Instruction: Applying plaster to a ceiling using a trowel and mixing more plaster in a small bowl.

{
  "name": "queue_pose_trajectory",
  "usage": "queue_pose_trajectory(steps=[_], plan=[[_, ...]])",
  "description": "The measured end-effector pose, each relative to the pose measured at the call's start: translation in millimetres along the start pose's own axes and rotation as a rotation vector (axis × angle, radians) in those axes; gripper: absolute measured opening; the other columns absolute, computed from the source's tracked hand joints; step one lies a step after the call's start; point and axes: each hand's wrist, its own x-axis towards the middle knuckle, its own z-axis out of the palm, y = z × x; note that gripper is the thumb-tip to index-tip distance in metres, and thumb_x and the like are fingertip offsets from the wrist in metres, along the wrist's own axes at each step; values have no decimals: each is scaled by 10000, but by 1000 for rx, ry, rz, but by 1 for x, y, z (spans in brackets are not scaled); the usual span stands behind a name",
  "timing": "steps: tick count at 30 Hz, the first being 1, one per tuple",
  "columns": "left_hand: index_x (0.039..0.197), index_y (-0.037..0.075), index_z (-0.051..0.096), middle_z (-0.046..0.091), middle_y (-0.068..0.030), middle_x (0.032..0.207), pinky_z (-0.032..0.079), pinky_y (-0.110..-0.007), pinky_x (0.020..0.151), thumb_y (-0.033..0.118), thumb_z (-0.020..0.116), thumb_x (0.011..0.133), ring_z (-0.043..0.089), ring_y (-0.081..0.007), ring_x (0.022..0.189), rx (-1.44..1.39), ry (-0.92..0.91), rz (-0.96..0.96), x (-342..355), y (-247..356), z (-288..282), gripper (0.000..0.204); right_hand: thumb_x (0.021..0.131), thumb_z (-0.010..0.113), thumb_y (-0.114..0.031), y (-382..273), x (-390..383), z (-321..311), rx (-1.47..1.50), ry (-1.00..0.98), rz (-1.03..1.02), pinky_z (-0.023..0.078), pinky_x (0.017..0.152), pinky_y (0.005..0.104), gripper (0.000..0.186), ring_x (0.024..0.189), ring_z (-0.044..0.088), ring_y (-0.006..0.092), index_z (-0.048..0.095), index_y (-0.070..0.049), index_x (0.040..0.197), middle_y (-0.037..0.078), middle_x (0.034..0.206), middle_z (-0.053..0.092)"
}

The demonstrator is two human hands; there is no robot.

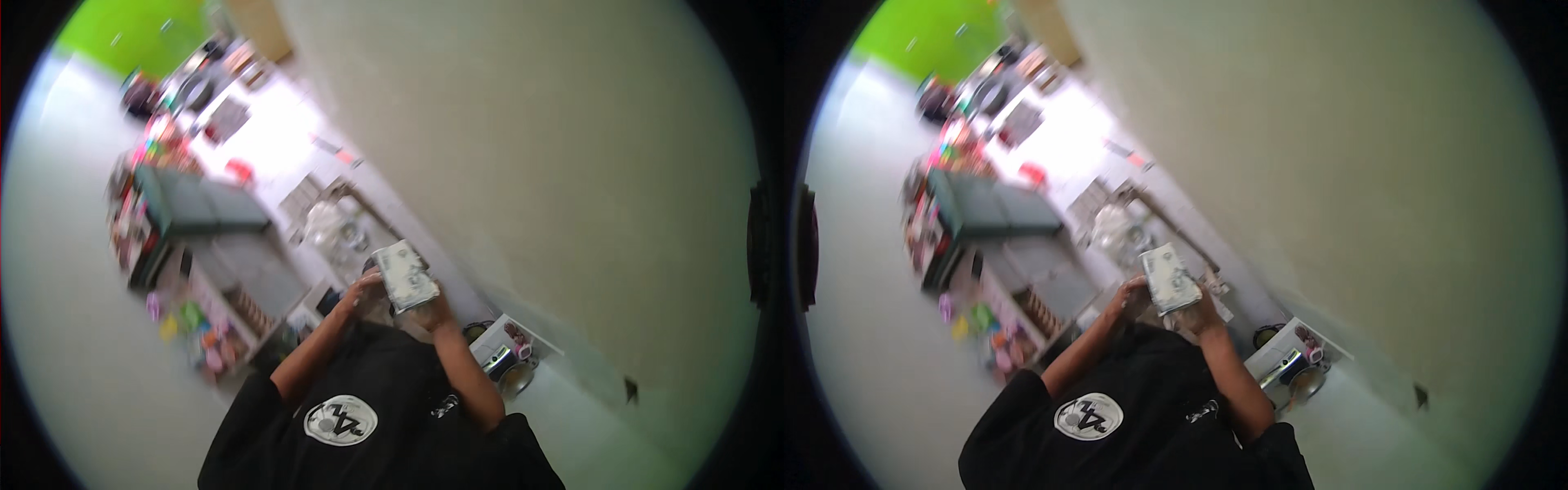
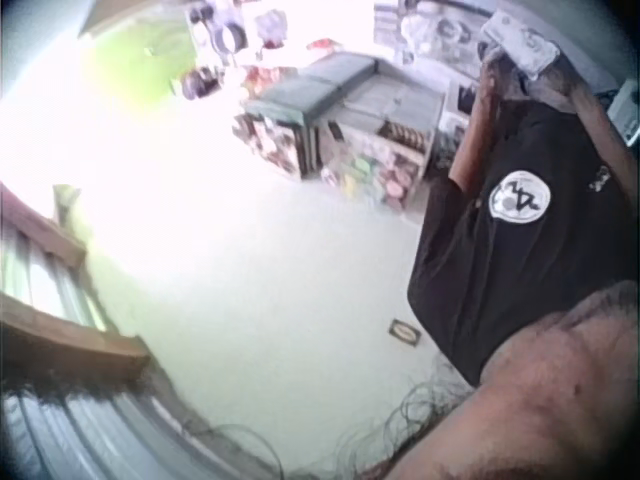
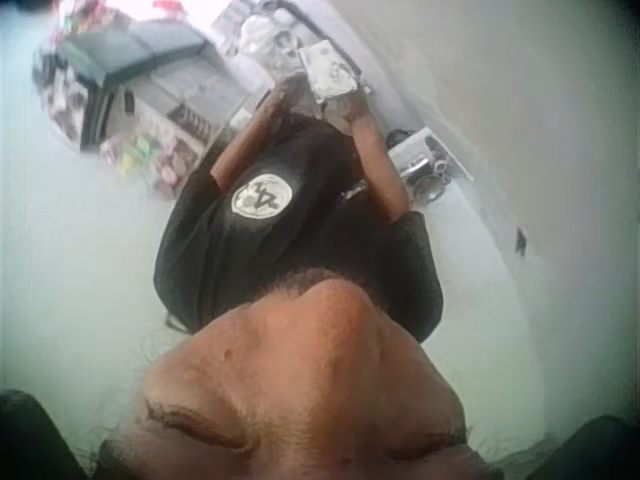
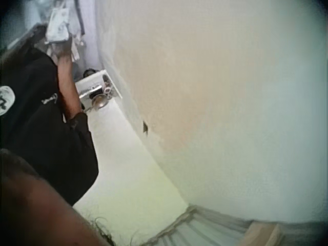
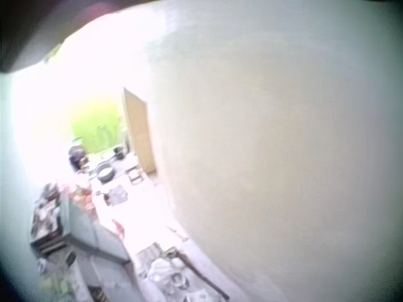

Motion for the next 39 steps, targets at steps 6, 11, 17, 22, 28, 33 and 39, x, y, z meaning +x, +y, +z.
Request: queue_pose_trajectory(steps=[6,11,17,22,28,33,39], plan=[[1434,28,471,590,-112,1379,435,-448,1103,287,731,870,590,-272,1251,-45,441,164,-49,-48,14,673,1035,474,-228,-7,8,-41,-61,6,287,564,957,406,410,1095,690,264,561,53,1320,160,1252,674],[1425,56,480,604,-111,1354,478,-453,1072,206,719,858,617,-279,1213,-172,656,314,-87,-92,10,634,1032,485,-212,-1,7,-81,-315,118,463,558,957,405,389,1090,687,244,575,52,1303,145,1217,685],[1444,54,474,610,-104,1365,474,-461,1089,150,700,885,613,-285,1237,-302,713,372,-104,-131,-6,611,1028,505,-204,-13,11,-109,-500,-94,662,496,1026,390,351,1129,665,226,615,22,1272,121,1239,686],[1411,46,500,641,-108,1311,507,-455,1051,215,623,949,644,-278,1184,-305,822,471,-101,-156,-46,507,1029,562,-221,-21,48,-153,-964,19,661,571,839,345,313,934,708,176,670,29,1183,107,1075,728],[1346,63,551,679,-99,1219,563,-446,961,237,470,1051,693,-248,1063,-376,1099,659,-98,-169,-176,352,966,635,-172,-52,179,-304,-1841,204,243,570,689,340,216,742,709,171,713,14,1042,111,862,743],[1357,29,533,685,-90,1187,584,-395,910,166,515,1032,702,-225,1024,-243,1106,602,-46,-140,-293,354,901,664,-189,-94,298,-435,-2403,165,-154,561,740,448,236,806,721,349,701,13,1016,222,850,723],[1335,36,554,675,-22,1096,541,-301,823,132,559,1027,641,-122,945,206,1173,296,-87,-169,-525,323,915,648,-226,-41,413,-435,-2520,-15,11,516,841,546,271,964,650,495,663,42,944,311,939,682]])
